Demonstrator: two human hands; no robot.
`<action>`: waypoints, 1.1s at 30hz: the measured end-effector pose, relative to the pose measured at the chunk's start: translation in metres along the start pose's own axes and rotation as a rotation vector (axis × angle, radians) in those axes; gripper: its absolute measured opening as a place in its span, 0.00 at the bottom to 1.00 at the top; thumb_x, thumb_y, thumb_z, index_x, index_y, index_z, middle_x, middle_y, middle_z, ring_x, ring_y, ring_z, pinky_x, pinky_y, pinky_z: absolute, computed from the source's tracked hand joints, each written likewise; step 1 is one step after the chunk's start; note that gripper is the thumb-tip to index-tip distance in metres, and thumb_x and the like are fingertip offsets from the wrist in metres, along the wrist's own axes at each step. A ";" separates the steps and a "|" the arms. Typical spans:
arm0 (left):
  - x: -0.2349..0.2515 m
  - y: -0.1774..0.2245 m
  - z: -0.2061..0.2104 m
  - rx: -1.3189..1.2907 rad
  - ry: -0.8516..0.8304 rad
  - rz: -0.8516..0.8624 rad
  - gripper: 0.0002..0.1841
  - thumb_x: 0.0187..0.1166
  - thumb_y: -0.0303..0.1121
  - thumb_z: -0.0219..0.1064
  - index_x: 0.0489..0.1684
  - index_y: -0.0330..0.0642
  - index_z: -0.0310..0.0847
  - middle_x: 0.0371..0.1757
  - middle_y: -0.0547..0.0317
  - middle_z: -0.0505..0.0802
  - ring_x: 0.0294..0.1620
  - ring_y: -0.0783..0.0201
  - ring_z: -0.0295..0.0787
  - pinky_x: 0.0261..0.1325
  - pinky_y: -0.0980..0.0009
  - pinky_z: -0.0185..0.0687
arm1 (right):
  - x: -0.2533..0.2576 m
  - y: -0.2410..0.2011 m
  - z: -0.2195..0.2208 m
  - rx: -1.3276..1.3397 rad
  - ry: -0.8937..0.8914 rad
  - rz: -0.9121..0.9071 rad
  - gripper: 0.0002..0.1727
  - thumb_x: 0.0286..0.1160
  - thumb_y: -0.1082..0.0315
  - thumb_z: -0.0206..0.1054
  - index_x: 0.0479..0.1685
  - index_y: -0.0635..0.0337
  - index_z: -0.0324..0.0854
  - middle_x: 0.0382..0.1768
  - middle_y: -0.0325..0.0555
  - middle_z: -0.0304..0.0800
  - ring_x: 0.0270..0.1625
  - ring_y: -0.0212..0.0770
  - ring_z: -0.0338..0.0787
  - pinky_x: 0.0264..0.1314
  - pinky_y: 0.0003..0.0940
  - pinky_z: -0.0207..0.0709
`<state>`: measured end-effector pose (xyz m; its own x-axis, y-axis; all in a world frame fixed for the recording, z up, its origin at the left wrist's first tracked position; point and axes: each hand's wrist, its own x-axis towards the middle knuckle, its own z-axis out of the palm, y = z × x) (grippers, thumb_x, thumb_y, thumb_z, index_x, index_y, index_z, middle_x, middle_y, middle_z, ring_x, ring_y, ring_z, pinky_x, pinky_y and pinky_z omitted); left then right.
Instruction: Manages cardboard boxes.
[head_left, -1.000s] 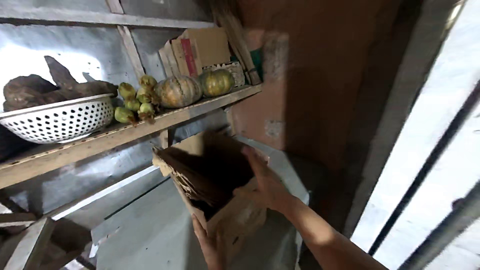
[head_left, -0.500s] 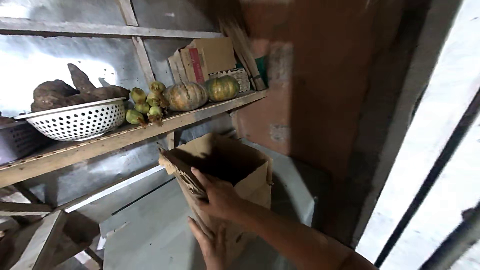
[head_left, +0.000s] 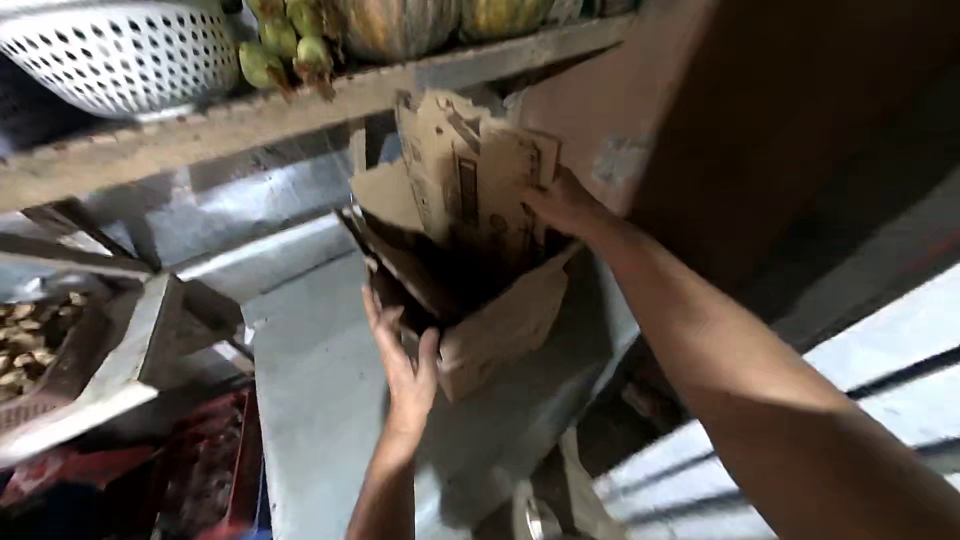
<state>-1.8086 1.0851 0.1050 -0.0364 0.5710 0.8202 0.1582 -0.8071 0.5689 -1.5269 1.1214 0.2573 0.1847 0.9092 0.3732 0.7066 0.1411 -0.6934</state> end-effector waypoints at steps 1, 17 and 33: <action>0.004 0.001 0.003 -0.031 0.040 -0.001 0.28 0.85 0.48 0.58 0.66 0.29 0.66 0.90 0.25 0.53 0.93 0.42 0.50 0.88 0.56 0.63 | 0.002 0.002 -0.003 -0.012 0.014 0.047 0.33 0.87 0.45 0.61 0.76 0.65 0.73 0.63 0.65 0.85 0.64 0.60 0.88 0.68 0.64 0.79; 0.004 0.004 0.031 -0.059 -0.043 -0.056 0.32 0.90 0.33 0.53 0.91 0.32 0.46 0.93 0.38 0.57 0.91 0.54 0.60 0.88 0.61 0.66 | -0.034 -0.080 0.067 0.235 -0.211 -0.105 0.21 0.90 0.58 0.57 0.62 0.70 0.80 0.49 0.59 0.90 0.53 0.47 0.90 0.62 0.48 0.81; -0.063 -0.045 0.046 -0.205 -0.219 -0.544 0.54 0.72 0.40 0.74 0.90 0.22 0.35 0.87 0.29 0.62 0.84 0.58 0.70 0.81 0.68 0.72 | -0.143 0.042 0.065 -0.335 0.330 -0.390 0.43 0.66 0.35 0.72 0.83 0.45 0.74 0.94 0.61 0.46 0.96 0.66 0.39 0.92 0.74 0.33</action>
<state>-1.7679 1.0920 0.0252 0.1477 0.9089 0.3900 -0.0194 -0.3916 0.9199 -1.5674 1.0229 0.1350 0.0334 0.6385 0.7689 0.9311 0.2596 -0.2561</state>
